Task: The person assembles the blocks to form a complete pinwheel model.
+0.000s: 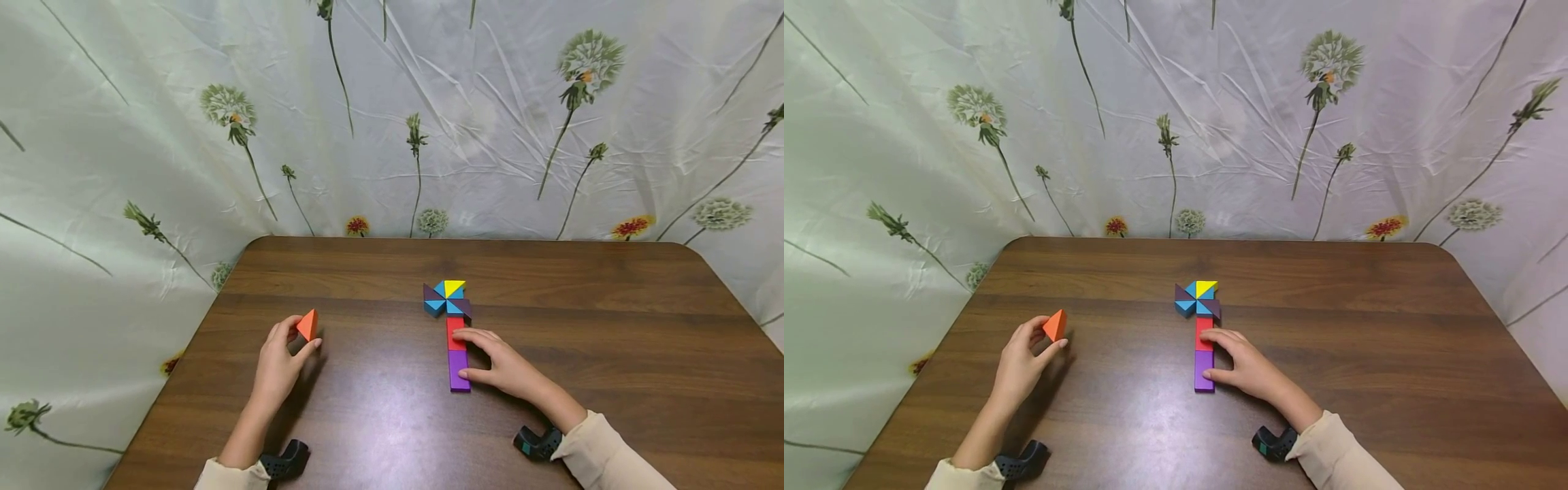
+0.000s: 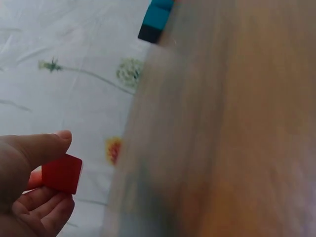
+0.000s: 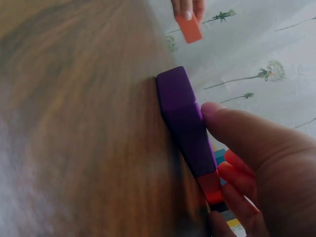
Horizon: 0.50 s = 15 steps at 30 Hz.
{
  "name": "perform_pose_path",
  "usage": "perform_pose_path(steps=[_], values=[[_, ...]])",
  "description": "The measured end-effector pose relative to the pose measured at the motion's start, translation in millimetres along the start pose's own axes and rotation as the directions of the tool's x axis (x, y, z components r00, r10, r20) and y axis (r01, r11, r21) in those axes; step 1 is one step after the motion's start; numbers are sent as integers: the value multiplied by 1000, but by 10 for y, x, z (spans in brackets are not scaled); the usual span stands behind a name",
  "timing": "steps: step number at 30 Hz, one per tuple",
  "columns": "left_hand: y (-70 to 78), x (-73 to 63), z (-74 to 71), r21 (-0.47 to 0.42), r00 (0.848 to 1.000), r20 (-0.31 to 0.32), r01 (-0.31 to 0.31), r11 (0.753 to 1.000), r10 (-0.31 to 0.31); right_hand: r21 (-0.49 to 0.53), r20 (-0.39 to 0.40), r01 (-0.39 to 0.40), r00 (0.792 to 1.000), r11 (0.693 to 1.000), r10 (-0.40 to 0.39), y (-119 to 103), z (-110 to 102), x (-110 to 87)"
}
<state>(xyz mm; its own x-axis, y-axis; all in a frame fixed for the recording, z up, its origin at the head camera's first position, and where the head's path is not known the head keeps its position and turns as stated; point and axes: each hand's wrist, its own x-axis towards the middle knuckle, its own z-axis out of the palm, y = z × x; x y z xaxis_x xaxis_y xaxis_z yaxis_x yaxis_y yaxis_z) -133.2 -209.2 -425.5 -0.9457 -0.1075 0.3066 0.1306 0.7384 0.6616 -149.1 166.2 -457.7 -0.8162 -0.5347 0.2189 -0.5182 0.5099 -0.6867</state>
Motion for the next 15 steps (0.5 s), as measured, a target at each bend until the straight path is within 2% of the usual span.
perform_pose_path(steps=[8, 15], values=[[254, 71, 75, -50, 988, -49, -147, 988, 145, 2, 8, -13, 1000, 1000, 13, -14, -8, 0], [441, 148, 210, -96, 972, -44, -233, 968, 230, 3, 13, -17, 1000, 1000, 17, -20, -11, 0]])
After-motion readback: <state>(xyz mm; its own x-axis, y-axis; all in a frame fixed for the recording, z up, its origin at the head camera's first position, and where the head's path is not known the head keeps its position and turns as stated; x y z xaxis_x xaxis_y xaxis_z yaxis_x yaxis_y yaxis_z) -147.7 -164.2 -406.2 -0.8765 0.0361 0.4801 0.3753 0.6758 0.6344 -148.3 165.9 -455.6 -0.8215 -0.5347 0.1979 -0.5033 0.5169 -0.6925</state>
